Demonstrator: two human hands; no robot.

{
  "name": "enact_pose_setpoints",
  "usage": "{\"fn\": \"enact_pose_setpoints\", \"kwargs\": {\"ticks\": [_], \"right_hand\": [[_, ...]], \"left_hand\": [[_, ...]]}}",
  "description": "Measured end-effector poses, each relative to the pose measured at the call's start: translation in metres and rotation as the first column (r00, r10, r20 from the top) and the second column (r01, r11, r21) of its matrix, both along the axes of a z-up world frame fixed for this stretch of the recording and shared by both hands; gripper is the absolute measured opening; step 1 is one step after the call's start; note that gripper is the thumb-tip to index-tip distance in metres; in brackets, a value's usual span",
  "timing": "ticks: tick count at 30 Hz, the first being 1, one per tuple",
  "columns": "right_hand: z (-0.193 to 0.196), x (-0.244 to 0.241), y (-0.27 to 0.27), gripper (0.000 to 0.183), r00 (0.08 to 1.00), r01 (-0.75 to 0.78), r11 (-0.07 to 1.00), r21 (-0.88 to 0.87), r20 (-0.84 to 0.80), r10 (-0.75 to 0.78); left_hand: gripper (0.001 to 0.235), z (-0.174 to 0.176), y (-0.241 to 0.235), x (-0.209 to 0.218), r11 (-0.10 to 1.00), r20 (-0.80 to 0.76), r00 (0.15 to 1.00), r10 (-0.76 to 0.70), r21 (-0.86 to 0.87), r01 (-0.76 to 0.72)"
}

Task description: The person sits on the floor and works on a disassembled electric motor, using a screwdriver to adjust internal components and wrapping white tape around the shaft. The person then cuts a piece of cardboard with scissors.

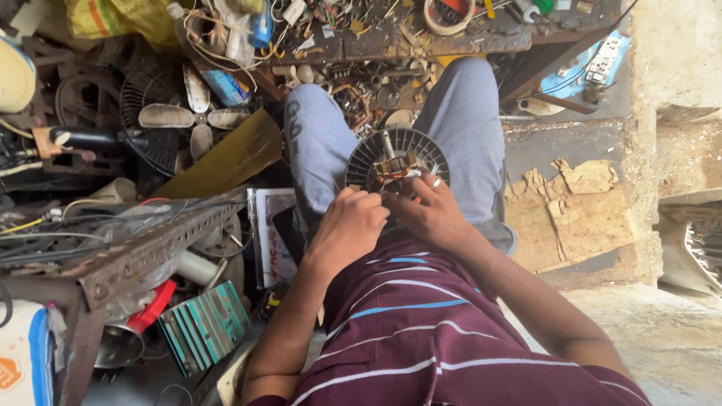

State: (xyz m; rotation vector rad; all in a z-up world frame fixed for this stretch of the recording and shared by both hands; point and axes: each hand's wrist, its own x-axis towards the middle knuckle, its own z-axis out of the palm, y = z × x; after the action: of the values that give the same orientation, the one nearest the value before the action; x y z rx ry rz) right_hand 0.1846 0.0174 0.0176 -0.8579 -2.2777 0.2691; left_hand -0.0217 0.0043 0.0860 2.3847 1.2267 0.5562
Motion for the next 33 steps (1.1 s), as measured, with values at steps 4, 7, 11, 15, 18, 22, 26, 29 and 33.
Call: {"fn": "enact_pose_setpoints", "kwargs": {"ticks": [4, 7, 11, 15, 18, 22, 26, 29, 33], "right_hand": [[-0.015, -0.003, -0.007, 0.018, 0.911, 0.170, 0.925, -0.341, -0.303, -0.280], [-0.023, -0.002, -0.006, 0.011, 0.800, 0.174, 0.751, -0.637, -0.354, -0.485], [-0.024, -0.006, -0.001, 0.011, 0.798, 0.222, 0.747, -0.627, -0.323, -0.508], [-0.017, -0.013, -0.002, 0.013, 0.808, 0.270, 0.772, -0.576, -0.300, -0.507], [-0.016, -0.013, -0.002, 0.012, 0.835, 0.219, 0.816, -0.535, -0.330, -0.441], [-0.014, -0.010, 0.001, 0.009, 0.834, 0.224, 0.791, -0.569, -0.308, -0.457], [-0.012, 0.002, 0.020, 0.019, 0.780, 0.154, 0.845, -0.512, -0.462, -0.422], [-0.019, 0.012, 0.049, 0.044, 0.836, -0.122, 0.792, -0.598, -0.492, -0.243], [-0.041, 0.013, 0.079, 0.068, 0.851, -0.324, 0.453, -0.830, -0.465, -0.244]], "left_hand": [[0.007, 0.018, 0.021, 0.012, 0.991, -0.049, 0.998, -0.050, 0.120, 0.055], [0.004, 0.012, 0.059, 0.027, 0.957, -0.101, 0.995, -0.020, 0.285, 0.049], [0.014, -0.012, 0.119, 0.043, 0.970, -0.076, 0.997, -0.020, 0.241, 0.038], [0.022, -0.029, 0.131, 0.024, 0.998, -0.004, 0.999, 0.032, -0.053, -0.032], [0.025, -0.038, 0.130, 0.004, 0.987, 0.125, 0.989, 0.074, -0.152, -0.055], [0.024, -0.055, 0.134, 0.002, 0.969, 0.048, 0.990, 0.130, -0.219, -0.117], [0.028, -0.070, 0.136, 0.002, 0.979, 0.081, 0.983, 0.162, -0.138, -0.150], [0.027, -0.068, 0.125, -0.003, 0.969, 0.061, 0.967, 0.246, -0.040, -0.244], [0.025, -0.039, 0.108, -0.017, 0.910, 0.135, 0.928, 0.346, 0.193, -0.368]]}}
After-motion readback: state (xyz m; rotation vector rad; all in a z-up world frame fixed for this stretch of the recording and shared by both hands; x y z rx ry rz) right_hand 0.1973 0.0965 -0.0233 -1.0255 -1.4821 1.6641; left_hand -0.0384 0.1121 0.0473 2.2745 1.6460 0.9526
